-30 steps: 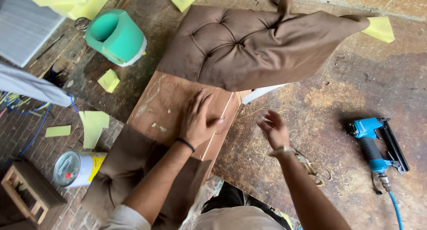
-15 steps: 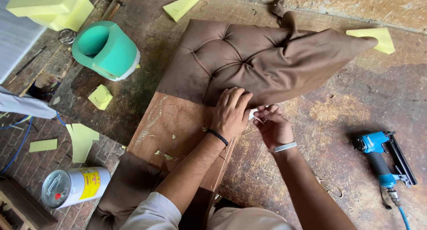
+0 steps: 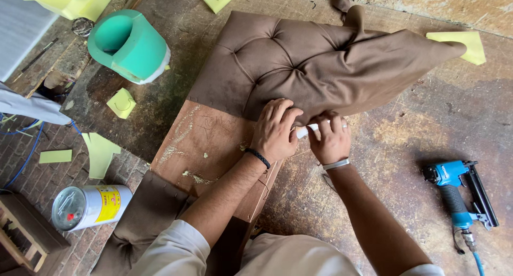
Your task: The person staples brown fabric onto a wooden furniture frame using a pneumatic staple gun, smooths the fabric, applies adhesive with a spray gun, and trims yellow foam padding with scissors. The person repeatedly adjusts and secures the fabric around the frame edges.
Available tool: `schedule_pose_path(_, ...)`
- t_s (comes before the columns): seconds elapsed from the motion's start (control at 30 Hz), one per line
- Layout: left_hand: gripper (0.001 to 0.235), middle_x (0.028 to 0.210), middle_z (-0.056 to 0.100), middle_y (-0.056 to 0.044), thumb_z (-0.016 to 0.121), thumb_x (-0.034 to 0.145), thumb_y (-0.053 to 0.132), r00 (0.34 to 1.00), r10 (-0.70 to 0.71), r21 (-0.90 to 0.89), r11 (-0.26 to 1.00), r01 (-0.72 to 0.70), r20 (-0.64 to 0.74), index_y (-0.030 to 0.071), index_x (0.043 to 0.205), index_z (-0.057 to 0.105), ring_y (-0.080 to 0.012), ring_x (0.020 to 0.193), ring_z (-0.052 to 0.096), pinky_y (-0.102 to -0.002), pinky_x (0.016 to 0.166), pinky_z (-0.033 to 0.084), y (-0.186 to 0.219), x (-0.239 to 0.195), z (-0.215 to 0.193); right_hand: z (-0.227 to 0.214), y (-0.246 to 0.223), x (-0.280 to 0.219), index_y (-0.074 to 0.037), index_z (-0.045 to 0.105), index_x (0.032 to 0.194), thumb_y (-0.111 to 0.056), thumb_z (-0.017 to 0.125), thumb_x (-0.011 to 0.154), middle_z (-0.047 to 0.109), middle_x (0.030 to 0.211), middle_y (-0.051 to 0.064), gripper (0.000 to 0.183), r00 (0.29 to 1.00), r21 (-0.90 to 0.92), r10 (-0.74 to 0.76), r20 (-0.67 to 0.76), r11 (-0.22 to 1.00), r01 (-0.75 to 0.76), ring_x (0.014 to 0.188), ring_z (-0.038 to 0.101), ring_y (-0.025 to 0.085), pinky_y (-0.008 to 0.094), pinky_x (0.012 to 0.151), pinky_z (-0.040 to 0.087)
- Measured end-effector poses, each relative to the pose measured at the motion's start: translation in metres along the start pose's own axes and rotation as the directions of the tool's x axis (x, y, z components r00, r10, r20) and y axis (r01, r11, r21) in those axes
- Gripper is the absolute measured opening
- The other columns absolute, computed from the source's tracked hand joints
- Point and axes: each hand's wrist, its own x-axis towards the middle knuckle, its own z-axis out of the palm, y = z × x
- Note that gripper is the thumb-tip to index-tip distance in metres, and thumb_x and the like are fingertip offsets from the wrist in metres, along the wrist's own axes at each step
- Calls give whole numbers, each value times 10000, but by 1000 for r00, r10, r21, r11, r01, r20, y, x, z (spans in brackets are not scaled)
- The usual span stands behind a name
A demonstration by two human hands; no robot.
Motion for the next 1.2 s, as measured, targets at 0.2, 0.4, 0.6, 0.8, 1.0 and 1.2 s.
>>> schedule_pose_path(0.2,556,1313,509,-179,670,677,68,1000,2,-57,998,-3,-24,70,1223,573,-369,1301,486,-524,1211,336,-4,0,1,21,-1,14,-46,669,978,-192,851,836,627,1148,178,273,991,69,65,-117,996,-57,947,632,306,392,750,552)
schedule_pose_path(0.4,561,1307,514,-155,684,684,72,999,10,-63,998,-12,-40,80,1235,579,-342,1297,492,-494,1210,354,-4,-2,0,-14,31,18,-84,692,915,-4,682,865,695,964,73,94,996,174,-86,-26,981,89,778,668,239,366,670,573)
schedule_pose_path(0.6,294,1191,577,-91,761,851,169,993,51,48,998,-46,-108,87,1120,674,-281,1135,551,-447,1064,436,-20,-10,32,-70,24,61,-122,682,846,11,571,940,701,764,19,197,967,238,-107,230,970,50,618,651,183,339,533,544)
schedule_pose_path(0.8,120,992,651,-35,663,898,-15,962,-45,-145,989,6,-268,92,947,685,-214,923,619,-349,843,515,-42,-23,71,-123,-9,108,-129,653,979,-338,677,879,681,670,36,232,723,68,-116,681,993,96,495,627,179,352,475,544)
schedule_pose_path(1.0,73,938,644,-52,713,892,56,969,129,-133,978,-159,-212,86,935,662,-219,878,612,-374,840,518,-26,-23,42,-125,-27,98,-209,660,952,-354,574,1030,694,705,7,186,600,-113,-22,800,976,187,547,659,167,353,497,561)
schedule_pose_path(1.2,32,891,670,-29,693,885,82,989,132,-225,963,-145,-70,106,897,676,-211,831,637,-376,796,532,0,-22,15,-124,-18,53,-198,675,949,-276,653,949,718,739,-9,81,832,-68,50,552,998,-15,551,666,181,363,487,549)
